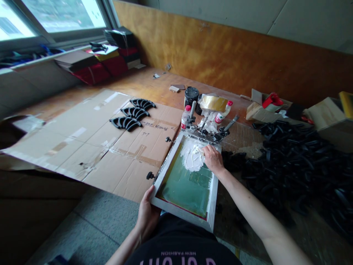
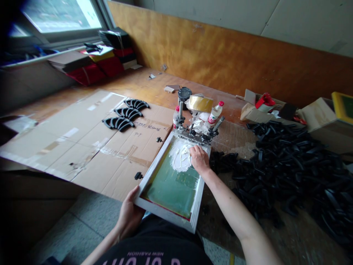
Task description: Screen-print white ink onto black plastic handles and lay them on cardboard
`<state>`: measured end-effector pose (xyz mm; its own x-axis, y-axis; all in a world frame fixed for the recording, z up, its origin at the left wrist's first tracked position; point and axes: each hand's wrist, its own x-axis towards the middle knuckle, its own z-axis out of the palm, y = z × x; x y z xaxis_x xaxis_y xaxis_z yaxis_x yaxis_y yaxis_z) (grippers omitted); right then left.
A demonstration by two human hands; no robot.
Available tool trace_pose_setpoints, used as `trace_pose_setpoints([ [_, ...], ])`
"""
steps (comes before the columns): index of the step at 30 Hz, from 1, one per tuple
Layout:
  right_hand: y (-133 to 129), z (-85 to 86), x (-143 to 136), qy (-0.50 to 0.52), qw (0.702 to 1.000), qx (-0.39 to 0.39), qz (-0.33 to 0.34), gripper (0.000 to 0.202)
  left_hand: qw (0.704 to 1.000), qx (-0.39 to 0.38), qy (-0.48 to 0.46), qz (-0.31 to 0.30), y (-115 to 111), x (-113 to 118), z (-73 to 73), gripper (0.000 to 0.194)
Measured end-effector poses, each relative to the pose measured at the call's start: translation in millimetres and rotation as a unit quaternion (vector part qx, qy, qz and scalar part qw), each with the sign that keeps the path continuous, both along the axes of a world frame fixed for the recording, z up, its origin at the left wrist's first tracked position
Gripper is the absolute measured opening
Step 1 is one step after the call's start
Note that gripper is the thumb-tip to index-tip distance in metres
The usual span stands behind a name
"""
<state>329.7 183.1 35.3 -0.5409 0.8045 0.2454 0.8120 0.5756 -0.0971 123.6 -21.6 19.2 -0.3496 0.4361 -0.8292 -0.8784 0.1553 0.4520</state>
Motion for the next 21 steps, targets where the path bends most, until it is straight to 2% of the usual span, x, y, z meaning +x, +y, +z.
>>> trace_pose_setpoints([
  [5,-2,0.7,-4,-0.024,0.998,-0.031,0.041,0.020,1.000,-0.008,-0.002,-0.004,1,0,1.1,0.022],
  [10,2,0.7,-8,-0.035,0.999,-0.015,-0.002,0.019,1.000,-0.003,-0.006,-0.003,1,0,0.6,0.024],
  [18,-25,10.7,-29,-0.057,0.998,-0.027,0.031,0.018,1.000,-0.004,0.001,-0.007,1,0,0.5,0.025],
  [21,-22,7.4,-39,-0.078,0.996,-0.031,0.030,0.019,1.000,-0.009,0.000,-0.005,1,-1,-0.9,0.019],
])
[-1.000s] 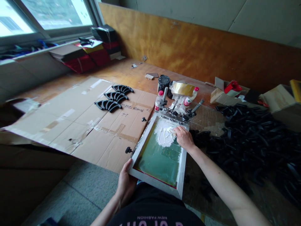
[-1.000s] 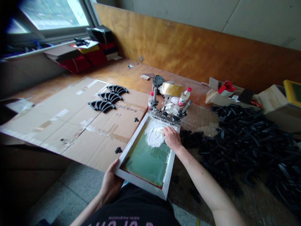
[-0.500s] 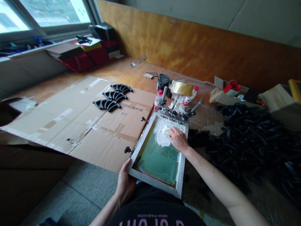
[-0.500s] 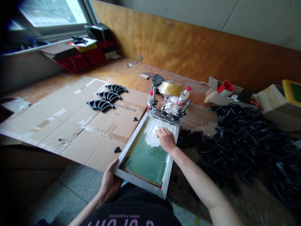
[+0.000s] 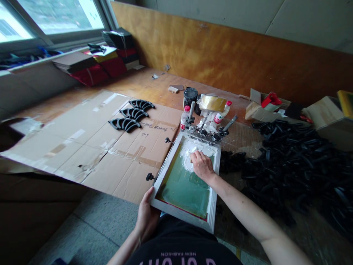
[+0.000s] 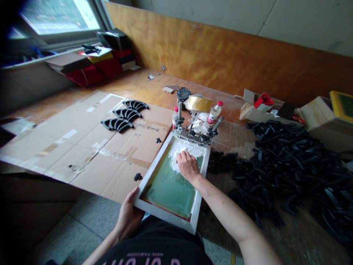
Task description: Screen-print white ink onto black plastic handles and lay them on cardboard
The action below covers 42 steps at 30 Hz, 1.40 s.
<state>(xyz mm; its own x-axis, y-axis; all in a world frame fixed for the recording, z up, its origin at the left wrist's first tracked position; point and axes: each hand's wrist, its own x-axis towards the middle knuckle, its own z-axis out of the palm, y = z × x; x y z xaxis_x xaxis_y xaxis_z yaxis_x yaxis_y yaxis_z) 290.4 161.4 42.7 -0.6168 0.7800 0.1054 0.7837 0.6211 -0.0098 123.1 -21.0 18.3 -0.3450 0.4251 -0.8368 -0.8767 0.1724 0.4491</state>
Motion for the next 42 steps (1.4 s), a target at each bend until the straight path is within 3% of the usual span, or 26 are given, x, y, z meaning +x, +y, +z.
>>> trace_pose_setpoints([
  [5,15,-0.9,9,-0.015,0.999,0.010,-0.046,0.019,1.000,0.009,-0.005,0.006,-1,-1,-5.9,0.015],
  [11,-1,-3.2,29,0.007,1.000,0.017,-0.003,0.020,1.000,0.011,0.000,0.000,-2,-2,-12.3,0.016],
  [18,30,-9.1,26,0.043,0.998,0.021,-0.029,0.019,1.000,0.014,-0.002,-0.008,-2,-1,-3.7,0.021],
  [22,26,-9.9,57,0.110,0.994,0.023,-0.014,0.026,1.000,0.008,0.004,-0.002,-2,-1,-5.7,0.019],
  [27,31,-23.8,94,0.168,0.984,0.046,-0.048,0.028,1.000,0.007,0.003,0.004,-2,-1,-9.7,0.017],
  [30,41,-34.0,90,0.193,0.979,0.045,-0.049,0.031,1.000,0.008,0.004,0.005,-1,0,-10.3,0.017],
  [36,44,-42.7,52,0.221,0.975,0.016,-0.019,0.033,1.000,0.007,-0.001,0.008,-1,0,-11.7,0.019],
  [39,45,-32.2,46,0.219,0.976,-0.011,-0.006,0.035,1.000,0.013,0.000,0.006,-1,0,-10.5,0.017],
  [42,43,-12.8,59,0.203,0.979,-0.030,-0.005,0.035,1.000,0.016,0.007,0.002,-2,0,-7.8,0.014],
])
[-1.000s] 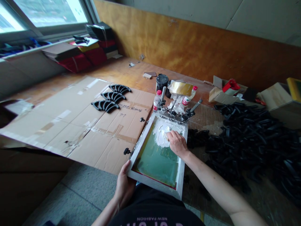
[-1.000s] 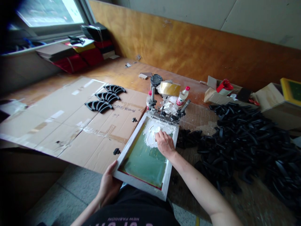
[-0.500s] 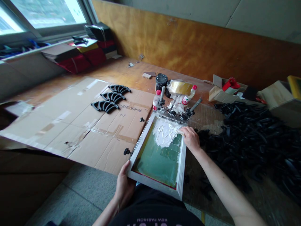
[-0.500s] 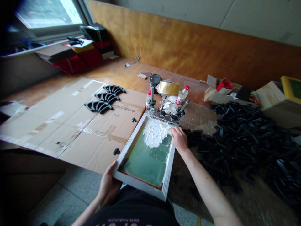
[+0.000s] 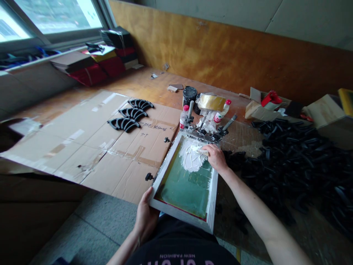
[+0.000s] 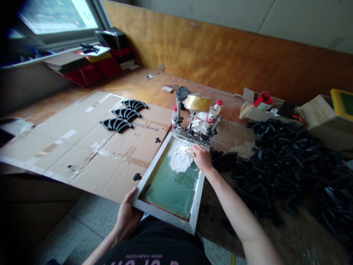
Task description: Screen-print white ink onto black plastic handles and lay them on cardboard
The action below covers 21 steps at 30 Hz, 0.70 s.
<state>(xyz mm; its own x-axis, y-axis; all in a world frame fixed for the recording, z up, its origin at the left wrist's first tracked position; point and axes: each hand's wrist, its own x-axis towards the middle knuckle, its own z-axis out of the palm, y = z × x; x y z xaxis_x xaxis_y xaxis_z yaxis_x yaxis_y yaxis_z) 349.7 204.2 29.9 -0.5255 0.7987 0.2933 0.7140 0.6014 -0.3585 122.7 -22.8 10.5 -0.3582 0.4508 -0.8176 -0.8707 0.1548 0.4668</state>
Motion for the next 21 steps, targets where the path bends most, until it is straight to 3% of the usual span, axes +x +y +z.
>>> trace_pose_setpoints([
  [4,-22,18.3,30,-0.013,1.000,0.000,0.013,0.033,1.000,-0.004,0.004,0.003,0,1,2.3,0.014],
  [8,-46,11.7,38,-0.028,0.999,-0.004,0.036,0.028,1.000,-0.001,0.004,0.001,1,1,1.8,0.017],
  [14,-17,-7.1,1,-0.062,0.998,0.031,-0.003,0.030,1.000,-0.011,0.000,0.000,1,0,1.7,0.017],
  [17,-4,-2.0,-12,-0.076,0.997,0.032,0.011,0.031,1.000,-0.010,0.001,-0.002,1,0,2.9,0.016],
  [21,-12,5.6,-4,-0.118,0.991,0.060,0.003,0.024,1.000,-0.011,0.003,0.001,1,1,4.0,0.014],
])
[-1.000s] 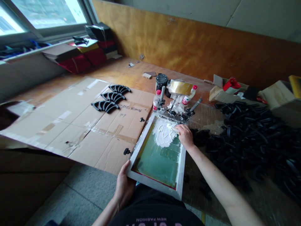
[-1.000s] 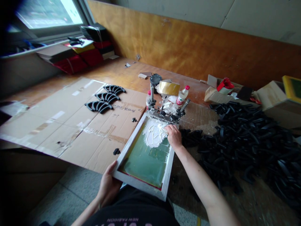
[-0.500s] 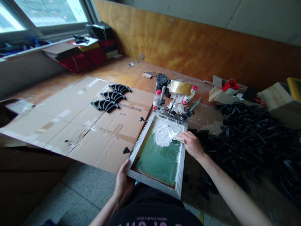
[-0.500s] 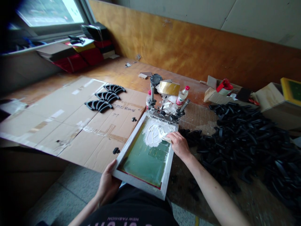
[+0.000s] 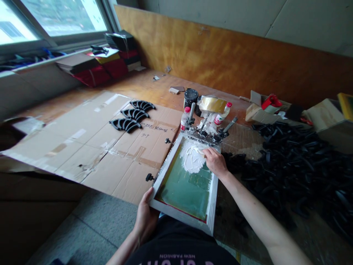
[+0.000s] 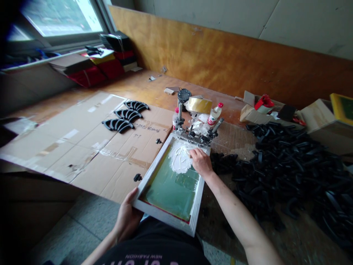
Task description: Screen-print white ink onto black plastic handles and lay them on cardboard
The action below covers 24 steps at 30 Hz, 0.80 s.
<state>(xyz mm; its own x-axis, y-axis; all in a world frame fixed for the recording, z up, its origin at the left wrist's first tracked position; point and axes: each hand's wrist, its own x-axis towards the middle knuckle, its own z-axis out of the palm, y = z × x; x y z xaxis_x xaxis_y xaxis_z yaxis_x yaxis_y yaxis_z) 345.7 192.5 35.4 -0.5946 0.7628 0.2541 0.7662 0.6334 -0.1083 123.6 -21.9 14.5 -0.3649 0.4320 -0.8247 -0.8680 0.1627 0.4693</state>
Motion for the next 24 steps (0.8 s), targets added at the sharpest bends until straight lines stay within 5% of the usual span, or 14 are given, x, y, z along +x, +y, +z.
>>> trace_pose_setpoints([
  [5,-9,-9.9,8,-0.098,0.992,0.047,-0.061,0.020,1.000,0.007,-0.001,0.002,0,0,0.9,0.013],
  [10,-1,-20.9,-22,-0.140,0.984,0.045,-0.105,0.021,1.000,0.003,-0.009,-0.013,-1,-1,0.9,0.017],
  [17,9,-20.3,-53,-0.131,0.988,0.012,-0.084,0.021,1.000,0.002,-0.014,-0.015,-2,-2,-0.1,0.017],
  [24,21,-7.0,-41,-0.095,0.995,-0.033,-0.020,0.020,1.000,0.008,-0.014,-0.016,-2,-3,-2.1,0.022],
])
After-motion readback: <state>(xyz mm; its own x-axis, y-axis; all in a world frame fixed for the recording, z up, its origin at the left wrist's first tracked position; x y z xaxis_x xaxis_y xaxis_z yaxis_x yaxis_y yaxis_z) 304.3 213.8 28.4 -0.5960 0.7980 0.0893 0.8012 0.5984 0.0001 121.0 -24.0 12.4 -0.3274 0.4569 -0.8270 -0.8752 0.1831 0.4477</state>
